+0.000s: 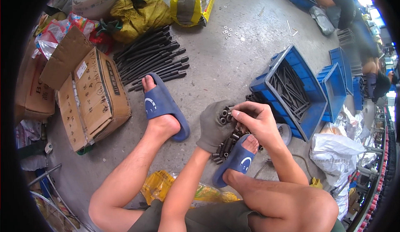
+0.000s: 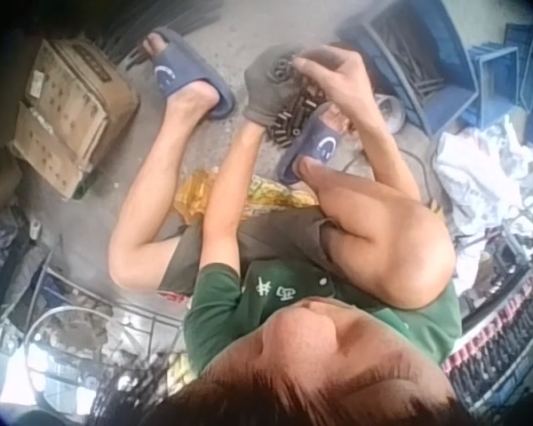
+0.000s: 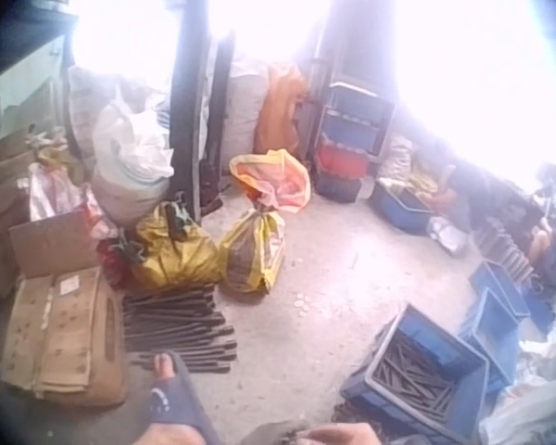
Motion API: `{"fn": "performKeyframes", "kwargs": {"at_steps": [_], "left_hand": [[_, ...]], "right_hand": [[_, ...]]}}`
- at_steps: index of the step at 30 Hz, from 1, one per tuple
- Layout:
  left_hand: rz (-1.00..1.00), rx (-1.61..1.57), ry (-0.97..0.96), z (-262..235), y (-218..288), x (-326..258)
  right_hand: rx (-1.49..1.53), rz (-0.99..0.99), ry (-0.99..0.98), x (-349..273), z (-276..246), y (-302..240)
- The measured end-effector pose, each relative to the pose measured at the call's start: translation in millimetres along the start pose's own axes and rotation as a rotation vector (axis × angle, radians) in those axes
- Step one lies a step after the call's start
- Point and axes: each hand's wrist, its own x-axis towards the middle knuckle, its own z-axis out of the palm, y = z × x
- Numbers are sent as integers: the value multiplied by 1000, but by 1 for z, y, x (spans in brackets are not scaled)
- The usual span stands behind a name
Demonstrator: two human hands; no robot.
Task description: The person assembles metal rods and washers into a central component by hand and secures them using a pneumatic tool.
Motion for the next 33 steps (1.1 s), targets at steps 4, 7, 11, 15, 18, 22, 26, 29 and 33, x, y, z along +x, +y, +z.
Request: {"fn": "performKeyframes", "kwargs": {"at_steps": [4,7,11,15,18,22,26,29,33], "left_hand": [[-9,20,-16,0,-4,-2],[37,53,-26,-1,-1,-1],[59,70,-24,0,-2,-2],[40,66,-35,-3,-4,-3],[85,66,13,2,3,1],[-29,17,19,-4,1,0],[-82,-12,68,-5,-1,1],[-64,-28,55,-8,-8,1],[-28,15,74,-7,-8,3]], "right_hand": [[-149,-71,-19,10,1,-5],[-320,-174,-21,14,1,-9],[-350,-94,-52,11,0,-19],[-201,-133,-42,4,5,-8],[-433,-422,48,4,13,2],[-540,-527,74,9,17,3],[-620,-748,129,15,19,16],[-619,-847,147,19,24,17],[-676,-982,137,26,19,22]]}}
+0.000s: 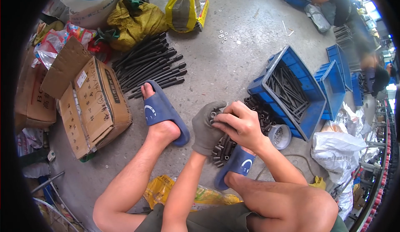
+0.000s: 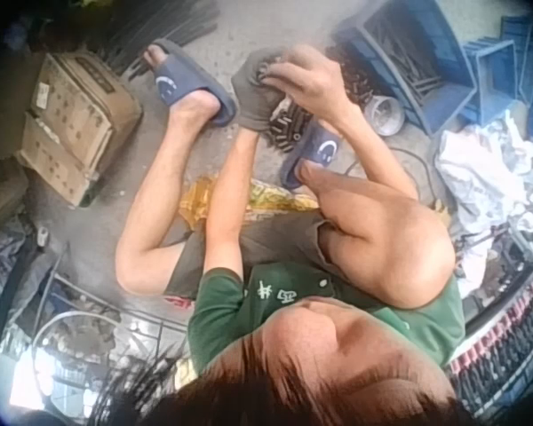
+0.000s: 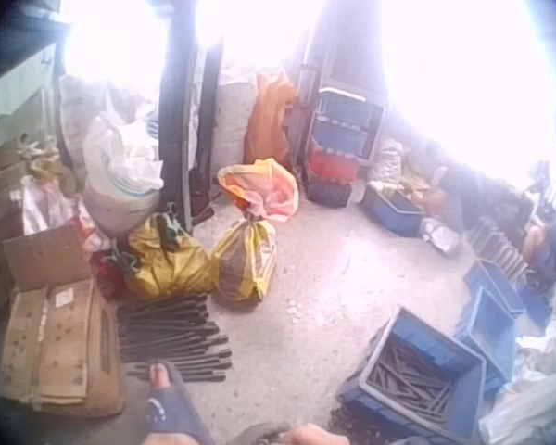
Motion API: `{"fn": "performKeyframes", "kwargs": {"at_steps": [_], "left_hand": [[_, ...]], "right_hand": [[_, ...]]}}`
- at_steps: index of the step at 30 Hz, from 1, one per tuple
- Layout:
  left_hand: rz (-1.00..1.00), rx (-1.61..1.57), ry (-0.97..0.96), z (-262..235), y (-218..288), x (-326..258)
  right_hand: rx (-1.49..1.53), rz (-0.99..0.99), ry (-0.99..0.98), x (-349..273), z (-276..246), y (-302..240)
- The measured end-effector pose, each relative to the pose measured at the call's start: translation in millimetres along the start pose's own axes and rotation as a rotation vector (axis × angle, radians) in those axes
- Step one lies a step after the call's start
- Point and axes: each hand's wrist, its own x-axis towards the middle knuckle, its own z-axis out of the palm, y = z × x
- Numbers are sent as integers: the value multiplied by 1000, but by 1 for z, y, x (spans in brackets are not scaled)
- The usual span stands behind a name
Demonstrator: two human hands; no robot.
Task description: The person assembles metal rods and washers into a central component by hand and secures them using a pneumatic tool.
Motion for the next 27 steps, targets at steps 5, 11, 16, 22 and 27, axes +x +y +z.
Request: {"fn": "performKeyframes", "kwargs": {"at_steps": [5,11,16,22,27], "left_hand": [[40,7,4,1,2,1],[26,-16,22,-6,4,-1],[0,23,-25,-25,11,-1],[8,-57,34,-5,-2,-10],[25,26,19,-1,-2,-9]], "right_hand": [[-17,-131,-47,4,0,2],[392,529,119,-11,16,-3],[893,1238,649,-108,-26,14],[730,2394,706,-378,-62,-9],[871,2474,-208,-381,-77,-20]]}}
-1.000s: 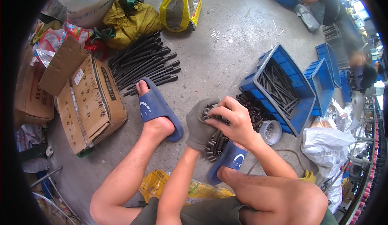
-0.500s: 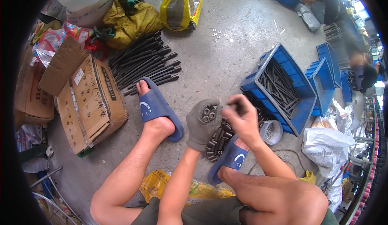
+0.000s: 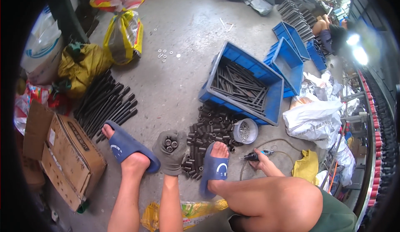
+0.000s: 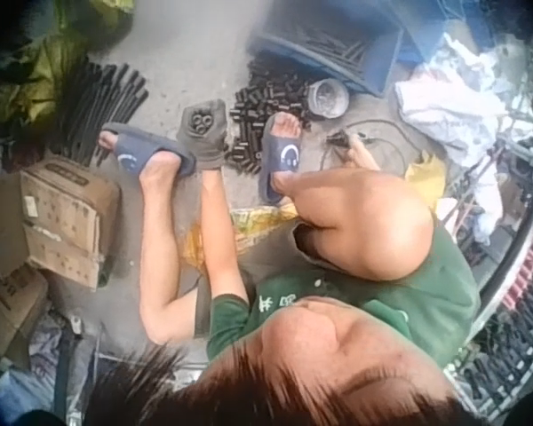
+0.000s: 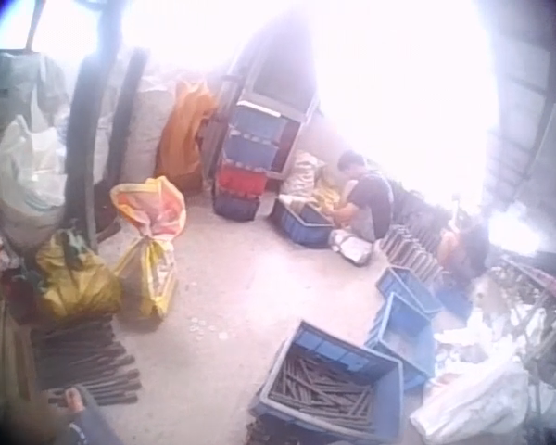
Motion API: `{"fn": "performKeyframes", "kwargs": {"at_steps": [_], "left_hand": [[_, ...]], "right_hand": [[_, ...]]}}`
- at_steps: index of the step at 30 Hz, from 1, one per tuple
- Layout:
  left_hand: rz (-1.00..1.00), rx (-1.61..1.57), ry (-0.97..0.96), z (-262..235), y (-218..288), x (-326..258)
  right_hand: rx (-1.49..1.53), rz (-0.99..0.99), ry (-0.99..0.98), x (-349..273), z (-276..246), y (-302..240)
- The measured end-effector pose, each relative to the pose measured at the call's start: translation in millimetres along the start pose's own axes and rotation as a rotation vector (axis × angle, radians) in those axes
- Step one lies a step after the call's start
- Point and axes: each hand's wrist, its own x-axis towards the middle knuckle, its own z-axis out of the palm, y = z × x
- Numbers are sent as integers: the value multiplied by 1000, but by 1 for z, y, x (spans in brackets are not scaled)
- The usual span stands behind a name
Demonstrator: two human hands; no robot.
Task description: The person assembles metal rods and washers into a central component by hand and secures them using a pneumatic tool.
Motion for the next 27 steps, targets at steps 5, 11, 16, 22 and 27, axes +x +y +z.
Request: {"fn": "performKeyframes", "kwargs": {"at_steps": [5,11,16,22,27], "left_hand": [[-49,-109,-26,8,-4,1],[-323,-252,91,-4,-2,12],[35,-109,122,-14,-18,13],[-1,-53,-26,5,-1,15],[-70,-191,-87,5,-4,15]], "right_hand": [[-506,57,-190,-20,6,1],[332,-806,155,-59,-48,-91],[1008,-1598,-346,-156,35,-170],[681,-1966,-733,-257,216,-192],[271,-2047,-826,-248,273,-205]]}}
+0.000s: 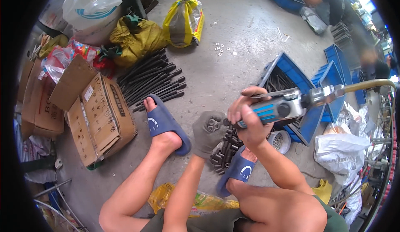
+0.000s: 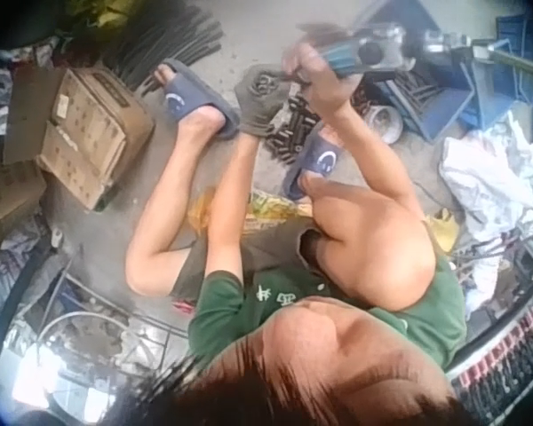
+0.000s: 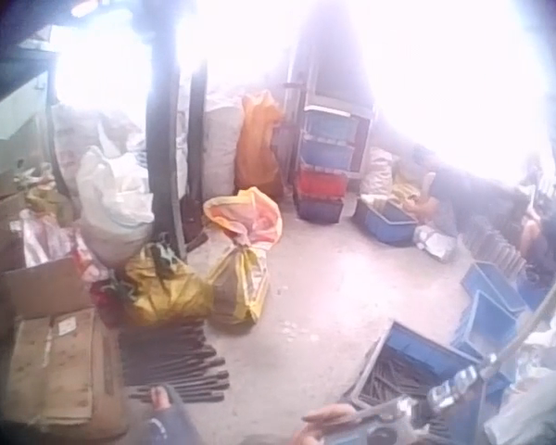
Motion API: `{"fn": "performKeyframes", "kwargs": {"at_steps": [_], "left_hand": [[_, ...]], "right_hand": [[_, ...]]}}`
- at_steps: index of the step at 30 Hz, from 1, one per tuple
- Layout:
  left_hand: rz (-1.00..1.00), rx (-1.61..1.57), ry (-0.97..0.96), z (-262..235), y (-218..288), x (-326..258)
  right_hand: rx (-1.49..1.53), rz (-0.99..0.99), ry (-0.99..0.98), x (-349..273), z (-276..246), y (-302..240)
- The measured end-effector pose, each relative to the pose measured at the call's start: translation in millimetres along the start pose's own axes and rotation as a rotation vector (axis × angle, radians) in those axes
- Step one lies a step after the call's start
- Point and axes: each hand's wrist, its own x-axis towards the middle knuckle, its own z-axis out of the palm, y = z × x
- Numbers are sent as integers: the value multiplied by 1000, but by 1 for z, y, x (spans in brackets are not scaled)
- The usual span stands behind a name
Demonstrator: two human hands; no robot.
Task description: The person assembles metal rods and washers into a central component by hand and secures them using a pneumatic tool.
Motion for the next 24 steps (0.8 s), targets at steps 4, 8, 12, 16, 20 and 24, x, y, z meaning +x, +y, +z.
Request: {"fn": "performKeyframes", "kwargs": {"at_steps": [4,8,12,16,20,24], "left_hand": [[64,157,-24,-3,0,5],[205,151,-14,9,5,19],[46,108,-90,12,-4,17],[144,125,-105,15,-9,24],[222,198,-100,19,-14,29],[232,219,-89,18,-18,36]], "right_hand": [[-68,-30,-122,-3,-5,22],[-206,-41,-166,-5,-3,23],[-541,-95,-281,-2,-13,23],[-449,-76,-149,-1,-5,30],[-516,-24,-152,1,-5,23],[-398,-43,-134,3,-16,36]]}}
